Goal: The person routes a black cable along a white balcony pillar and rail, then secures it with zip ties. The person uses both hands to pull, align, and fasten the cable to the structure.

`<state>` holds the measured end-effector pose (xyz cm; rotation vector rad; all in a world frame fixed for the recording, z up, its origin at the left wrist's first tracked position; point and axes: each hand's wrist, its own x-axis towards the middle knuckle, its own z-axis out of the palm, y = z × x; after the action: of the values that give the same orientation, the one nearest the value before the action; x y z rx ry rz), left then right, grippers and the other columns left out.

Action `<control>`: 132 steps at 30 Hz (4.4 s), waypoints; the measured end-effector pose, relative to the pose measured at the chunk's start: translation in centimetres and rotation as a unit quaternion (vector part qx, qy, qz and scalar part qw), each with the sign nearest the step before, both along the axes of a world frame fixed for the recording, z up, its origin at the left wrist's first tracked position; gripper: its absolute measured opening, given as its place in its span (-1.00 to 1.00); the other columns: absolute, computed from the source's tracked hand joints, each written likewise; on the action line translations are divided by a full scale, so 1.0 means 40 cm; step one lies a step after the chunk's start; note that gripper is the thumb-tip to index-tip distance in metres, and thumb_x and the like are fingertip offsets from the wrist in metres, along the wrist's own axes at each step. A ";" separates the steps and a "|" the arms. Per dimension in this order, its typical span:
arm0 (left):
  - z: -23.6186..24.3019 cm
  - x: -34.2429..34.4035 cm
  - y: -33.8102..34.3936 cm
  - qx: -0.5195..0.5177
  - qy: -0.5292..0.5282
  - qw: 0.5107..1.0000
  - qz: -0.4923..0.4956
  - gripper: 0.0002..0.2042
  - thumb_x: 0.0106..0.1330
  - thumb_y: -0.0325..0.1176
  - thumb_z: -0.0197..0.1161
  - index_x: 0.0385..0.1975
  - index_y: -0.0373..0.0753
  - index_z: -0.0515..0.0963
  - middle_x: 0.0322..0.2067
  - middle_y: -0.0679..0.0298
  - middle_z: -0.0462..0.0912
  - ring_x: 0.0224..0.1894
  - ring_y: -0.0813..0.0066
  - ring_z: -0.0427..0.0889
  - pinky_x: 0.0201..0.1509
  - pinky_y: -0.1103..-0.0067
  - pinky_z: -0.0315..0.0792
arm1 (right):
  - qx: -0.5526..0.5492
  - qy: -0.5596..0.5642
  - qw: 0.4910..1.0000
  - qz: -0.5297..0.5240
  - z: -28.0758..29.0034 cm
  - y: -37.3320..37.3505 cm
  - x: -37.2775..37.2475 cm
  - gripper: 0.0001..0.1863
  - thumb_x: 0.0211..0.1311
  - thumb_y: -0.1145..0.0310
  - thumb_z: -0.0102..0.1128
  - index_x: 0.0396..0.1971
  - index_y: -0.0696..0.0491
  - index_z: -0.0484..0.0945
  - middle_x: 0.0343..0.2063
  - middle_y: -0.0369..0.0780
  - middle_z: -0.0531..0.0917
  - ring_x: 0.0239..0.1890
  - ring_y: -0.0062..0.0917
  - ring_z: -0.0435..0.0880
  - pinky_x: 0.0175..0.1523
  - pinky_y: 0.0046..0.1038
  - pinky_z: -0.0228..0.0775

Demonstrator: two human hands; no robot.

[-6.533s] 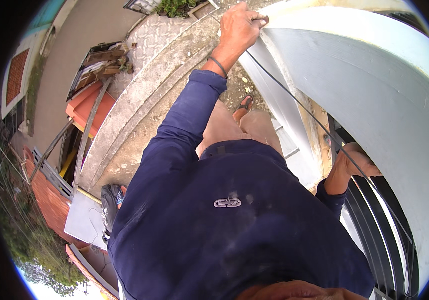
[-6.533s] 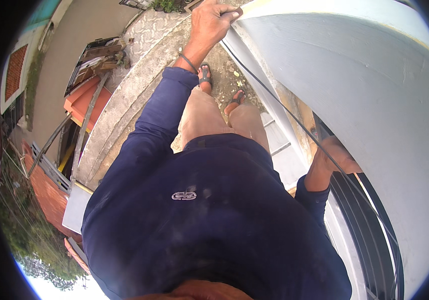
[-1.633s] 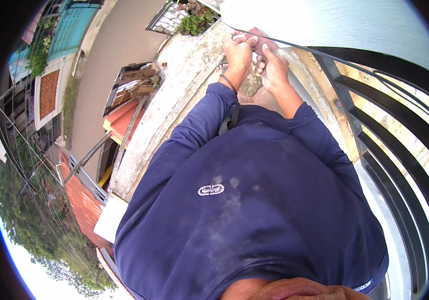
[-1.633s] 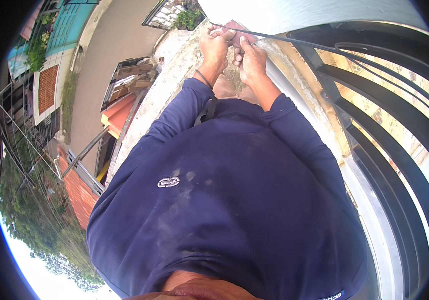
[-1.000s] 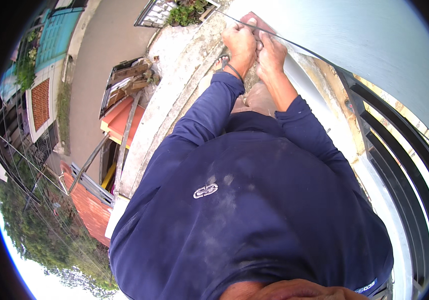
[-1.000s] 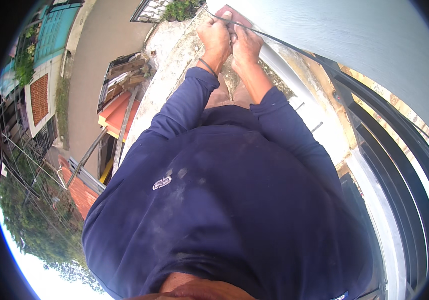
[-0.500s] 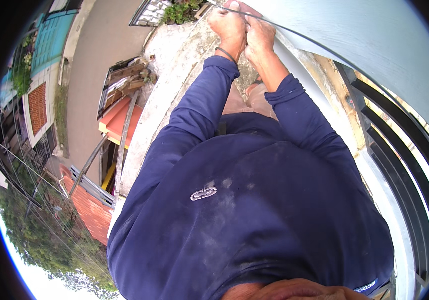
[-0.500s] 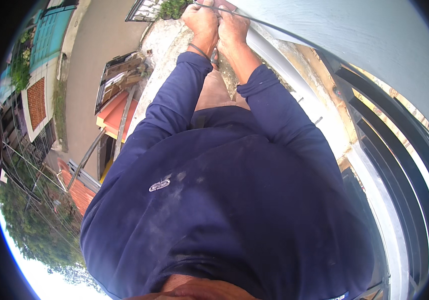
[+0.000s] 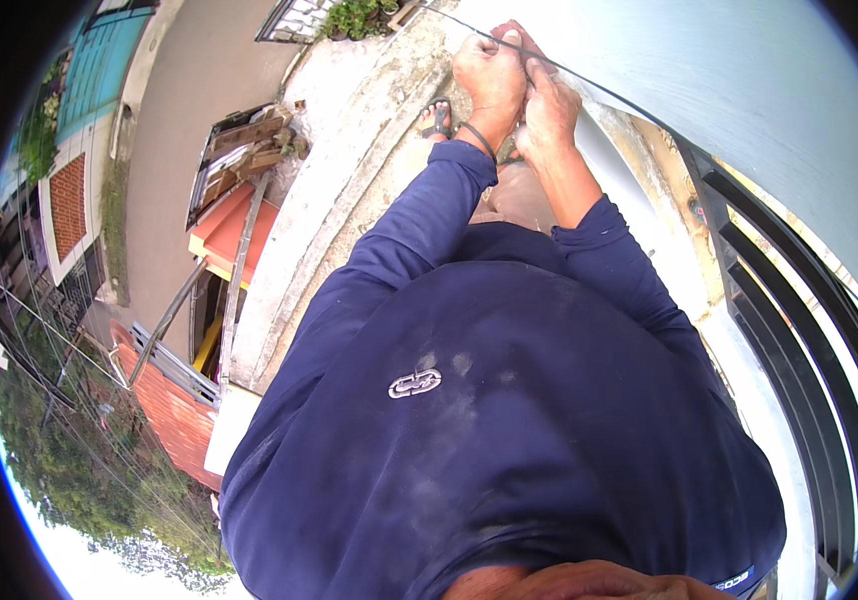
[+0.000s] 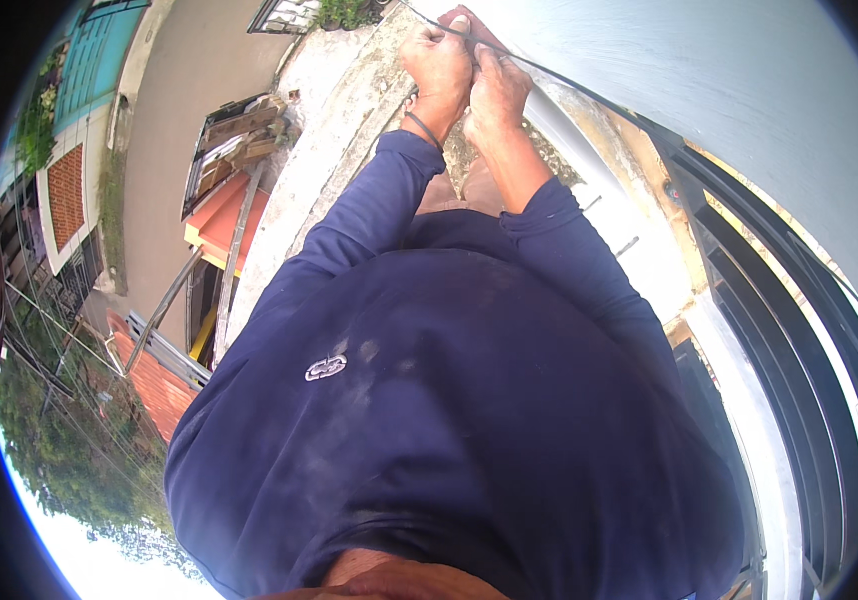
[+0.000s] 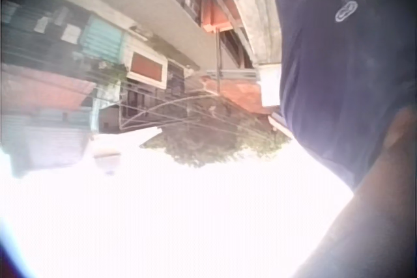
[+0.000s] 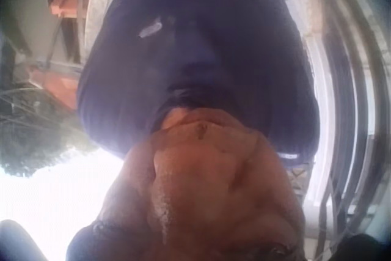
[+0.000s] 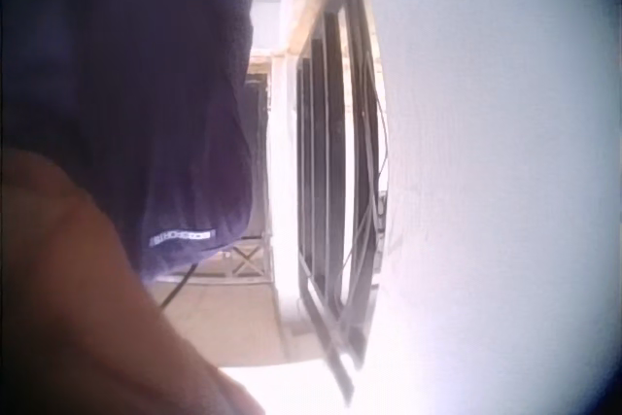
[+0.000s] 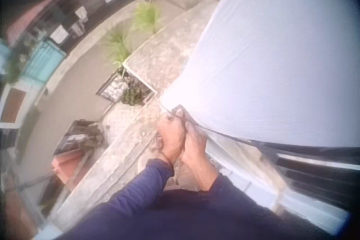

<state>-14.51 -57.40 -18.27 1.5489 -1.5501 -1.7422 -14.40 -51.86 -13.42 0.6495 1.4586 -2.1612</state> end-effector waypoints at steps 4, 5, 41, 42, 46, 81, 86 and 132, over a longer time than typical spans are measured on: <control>-0.024 0.004 0.022 -0.060 0.101 0.988 0.101 -0.69 0.18 -0.32 0.58 -0.59 -0.35 0.58 -0.62 0.10 0.66 -0.53 0.33 0.63 -0.32 0.33 0.56 | 0.073 0.133 0.984 0.091 -0.017 0.026 0.005 -0.87 0.45 0.52 0.25 -0.18 0.28 0.67 -0.21 -0.15 0.72 -0.21 -0.50 0.71 -0.14 -0.46 0.60; -0.028 0.010 0.036 -0.054 0.096 0.990 0.093 -0.70 0.19 -0.33 0.58 -0.60 -0.35 0.58 -0.62 0.11 0.66 -0.53 0.34 0.62 -0.33 0.34 0.55 | 0.098 0.134 0.983 0.078 -0.022 0.035 0.006 -0.88 0.45 0.52 0.27 -0.19 0.28 0.67 -0.22 -0.15 0.72 -0.22 -0.51 0.71 -0.16 -0.44 0.60; 0.043 0.066 0.281 -0.038 0.055 0.998 -0.011 -0.67 0.29 -0.27 0.53 -0.51 -0.36 0.54 -0.65 0.15 0.62 -0.57 0.36 0.59 -0.38 0.34 0.54 | 0.077 -0.087 0.992 0.043 0.041 0.315 0.026 -0.76 0.52 0.36 0.32 -0.40 -0.01 0.49 -0.64 -0.44 0.43 -0.72 -0.73 0.26 -0.63 -0.55 -0.01; 0.046 0.070 0.288 -0.035 0.022 0.998 -0.057 -0.65 0.27 -0.26 0.54 -0.54 -0.35 0.53 -0.64 0.15 0.62 -0.56 0.37 0.59 -0.38 0.35 0.54 | 0.081 -0.078 0.992 0.051 0.041 0.312 0.024 -0.79 0.52 0.36 0.32 -0.36 0.01 0.50 -0.63 -0.44 0.43 -0.72 -0.73 0.25 -0.63 -0.55 0.00; 0.058 0.072 0.288 -0.017 0.040 0.998 -0.033 -0.73 0.30 -0.31 0.51 -0.50 -0.35 0.60 -0.55 0.16 0.70 -0.50 0.46 0.64 -0.39 0.43 0.55 | 0.105 -0.091 0.987 0.084 0.069 0.320 0.018 -0.82 0.54 0.32 0.30 -0.12 0.13 0.58 -0.58 -0.41 0.47 -0.70 -0.74 0.27 -0.63 -0.57 0.05; 0.070 0.108 0.244 0.156 0.331 0.920 0.138 -0.77 0.53 -0.42 0.27 -0.43 -0.33 0.63 -0.49 0.45 0.57 -0.44 0.72 0.41 -0.37 0.61 0.32 | 0.413 0.702 0.401 0.419 -0.004 0.305 -0.067 -0.33 0.22 0.69 0.19 0.40 0.18 0.50 0.39 -0.08 0.59 0.50 -0.31 0.50 0.52 -0.24 0.34; 0.118 0.098 0.222 0.123 0.313 0.935 0.113 -0.82 0.55 -0.38 0.31 -0.16 -0.41 0.71 -0.35 0.43 0.67 -0.33 0.71 0.49 -0.23 0.62 0.43 | 0.372 0.729 0.423 0.389 -0.026 0.260 -0.076 -0.38 0.36 0.55 0.23 0.43 0.22 0.44 0.42 -0.06 0.54 0.52 -0.26 0.45 0.56 -0.19 0.31; 0.104 0.132 0.159 0.274 0.314 0.901 0.120 -0.70 0.50 -0.48 0.17 0.11 -0.45 0.69 -0.08 0.18 0.79 -0.12 0.45 0.76 0.04 0.49 0.68 | 0.297 0.734 0.441 0.423 -0.031 0.198 -0.123 -0.32 0.24 0.71 0.11 0.43 0.15 0.41 0.40 0.00 0.54 0.48 -0.13 0.50 0.58 -0.13 0.33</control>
<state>-9.23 -51.02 -14.10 1.1195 -0.5581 -2.3237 -19.31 -43.94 -14.66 -2.0088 2.3359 -0.8498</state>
